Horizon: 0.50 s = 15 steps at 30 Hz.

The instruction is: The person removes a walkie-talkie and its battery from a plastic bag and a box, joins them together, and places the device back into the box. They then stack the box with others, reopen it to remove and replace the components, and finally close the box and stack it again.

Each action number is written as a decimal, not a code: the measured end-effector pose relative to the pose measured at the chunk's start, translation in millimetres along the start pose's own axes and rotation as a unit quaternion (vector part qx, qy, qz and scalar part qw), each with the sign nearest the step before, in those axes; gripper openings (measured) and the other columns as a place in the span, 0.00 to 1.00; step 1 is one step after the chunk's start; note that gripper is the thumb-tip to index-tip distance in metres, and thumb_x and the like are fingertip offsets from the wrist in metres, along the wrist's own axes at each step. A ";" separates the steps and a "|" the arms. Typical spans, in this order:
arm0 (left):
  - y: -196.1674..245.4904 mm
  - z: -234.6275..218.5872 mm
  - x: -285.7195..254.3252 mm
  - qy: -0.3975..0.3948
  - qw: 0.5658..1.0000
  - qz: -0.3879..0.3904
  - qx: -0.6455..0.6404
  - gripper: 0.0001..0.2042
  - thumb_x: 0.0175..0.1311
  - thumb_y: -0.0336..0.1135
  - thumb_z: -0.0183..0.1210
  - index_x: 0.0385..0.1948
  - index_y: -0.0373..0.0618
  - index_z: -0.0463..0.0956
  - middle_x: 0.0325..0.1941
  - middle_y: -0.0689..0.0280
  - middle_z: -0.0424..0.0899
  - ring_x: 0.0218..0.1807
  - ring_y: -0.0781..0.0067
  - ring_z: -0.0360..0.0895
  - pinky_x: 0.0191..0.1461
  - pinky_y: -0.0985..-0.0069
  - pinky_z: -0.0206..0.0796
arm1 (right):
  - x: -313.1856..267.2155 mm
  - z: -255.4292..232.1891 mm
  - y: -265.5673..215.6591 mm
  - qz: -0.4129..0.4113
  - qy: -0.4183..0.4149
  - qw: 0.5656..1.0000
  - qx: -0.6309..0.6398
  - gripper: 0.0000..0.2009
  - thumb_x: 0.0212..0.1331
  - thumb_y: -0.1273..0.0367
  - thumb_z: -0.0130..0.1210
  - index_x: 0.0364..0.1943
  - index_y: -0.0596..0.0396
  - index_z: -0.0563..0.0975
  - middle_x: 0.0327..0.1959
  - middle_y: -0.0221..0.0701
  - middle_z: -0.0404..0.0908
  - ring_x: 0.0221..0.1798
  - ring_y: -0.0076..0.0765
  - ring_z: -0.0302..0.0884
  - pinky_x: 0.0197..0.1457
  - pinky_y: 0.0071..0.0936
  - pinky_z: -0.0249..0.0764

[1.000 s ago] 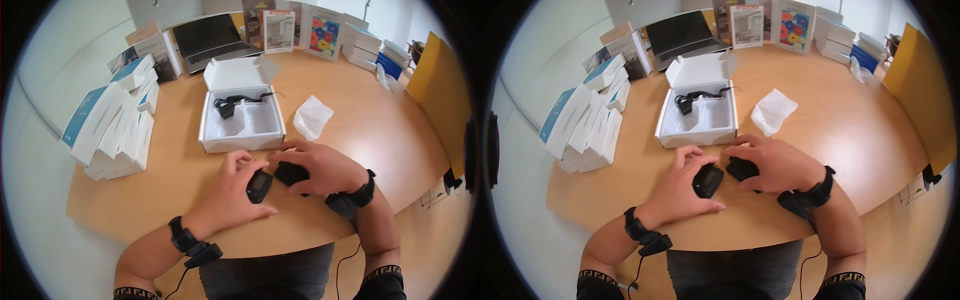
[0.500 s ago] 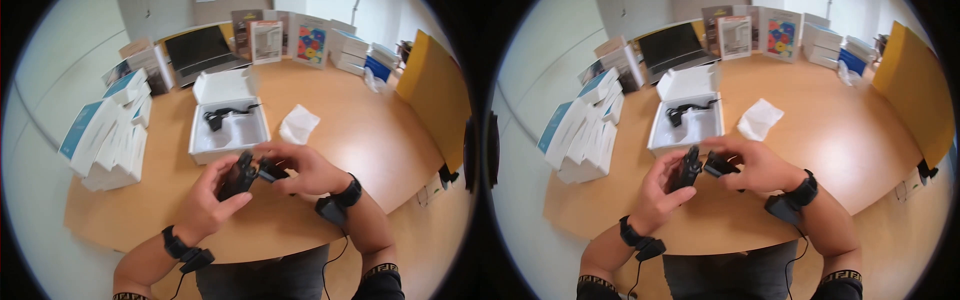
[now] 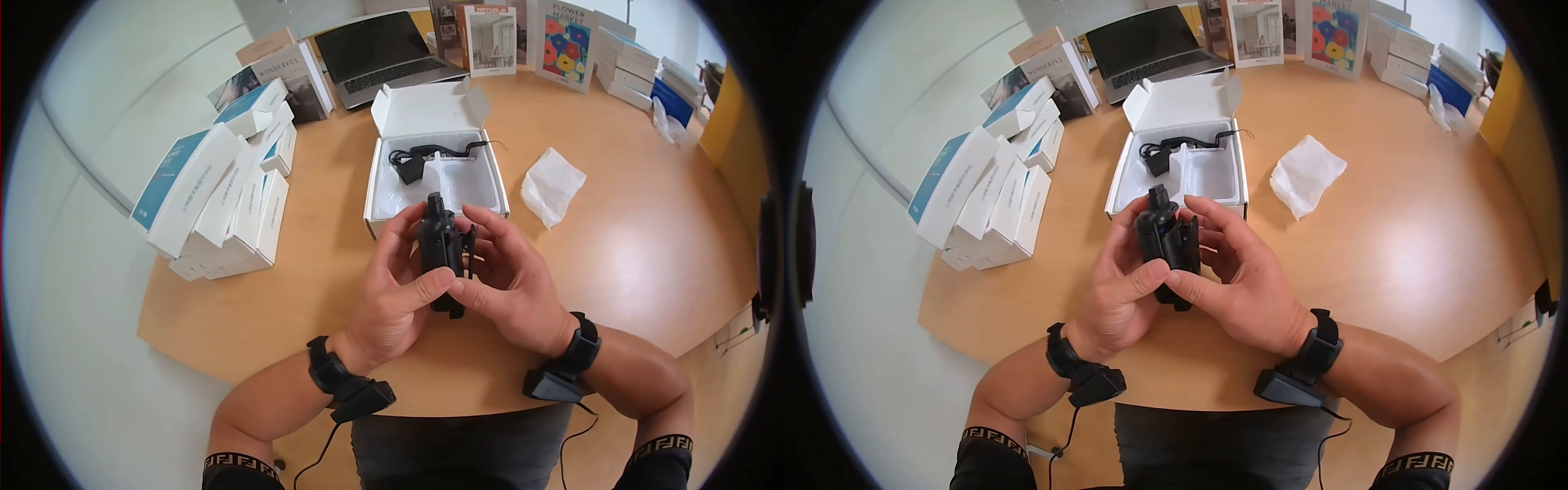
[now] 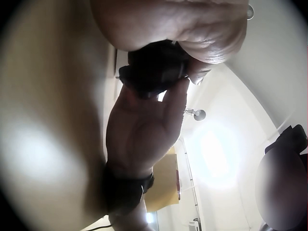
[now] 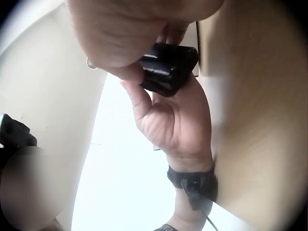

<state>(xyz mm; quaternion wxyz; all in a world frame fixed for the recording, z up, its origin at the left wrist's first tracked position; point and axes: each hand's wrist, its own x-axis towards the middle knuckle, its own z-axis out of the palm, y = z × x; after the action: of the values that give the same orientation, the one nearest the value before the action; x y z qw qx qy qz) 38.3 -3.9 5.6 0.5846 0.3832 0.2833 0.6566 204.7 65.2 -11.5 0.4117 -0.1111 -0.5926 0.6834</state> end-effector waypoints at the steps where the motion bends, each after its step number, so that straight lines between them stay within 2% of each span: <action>1: 0.1 -1.0 0.6 -0.002 1.000 -0.004 -0.004 0.38 0.64 0.23 0.64 0.74 0.42 0.51 0.67 0.60 0.67 0.65 0.67 0.70 0.69 0.66 0.65 | 0.1 1.1 0.9 -0.004 0.012 1.000 0.004 0.38 0.60 0.76 0.67 0.73 0.56 0.59 0.66 0.38 0.71 0.66 0.34 0.71 0.70 0.35 0.70; 3: -0.8 -2.6 1.4 -0.003 1.000 -0.008 -0.007 0.38 0.64 0.23 0.63 0.74 0.42 0.51 0.67 0.60 0.68 0.65 0.67 0.70 0.70 0.65 0.64 | 0.4 2.8 2.0 -0.007 0.024 1.000 0.009 0.37 0.59 0.75 0.68 0.72 0.58 0.60 0.65 0.37 0.72 0.66 0.34 0.71 0.71 0.35 0.70; 5: -1.9 -4.0 2.5 -0.009 1.000 -0.008 -0.005 0.39 0.65 0.29 0.65 0.76 0.50 0.51 0.68 0.61 0.69 0.67 0.65 0.70 0.70 0.64 0.65 | 0.5 4.0 2.4 -0.023 0.049 0.998 -0.019 0.32 0.58 0.75 0.69 0.66 0.60 0.65 0.62 0.36 0.73 0.65 0.32 0.72 0.72 0.36 0.69; 8: -4.2 -5.1 2.1 -0.026 0.999 -0.013 -0.042 0.37 0.69 0.25 0.60 0.77 0.50 0.50 0.68 0.62 0.70 0.67 0.68 0.70 0.70 0.65 0.63 | -3.1 3.5 2.1 -0.014 0.062 0.995 -0.072 0.28 0.59 0.74 0.69 0.61 0.60 0.68 0.61 0.35 0.74 0.65 0.32 0.73 0.72 0.36 0.69; 15: -5.5 -5.0 3.6 -0.009 0.997 -0.038 -0.069 0.35 0.73 0.28 0.56 0.78 0.55 0.49 0.69 0.64 0.70 0.66 0.69 0.70 0.71 0.65 0.63 | -7.1 11.1 3.5 0.030 0.100 0.994 -0.020 0.26 0.62 0.72 0.67 0.60 0.61 0.68 0.60 0.35 0.74 0.66 0.33 0.72 0.73 0.36 0.68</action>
<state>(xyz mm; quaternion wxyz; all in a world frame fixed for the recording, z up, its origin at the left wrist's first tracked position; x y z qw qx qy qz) 37.0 0.9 -1.1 0.6368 0.3370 0.2466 0.6482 200.6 52.4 -14.0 0.4462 -0.2049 -0.5585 0.6686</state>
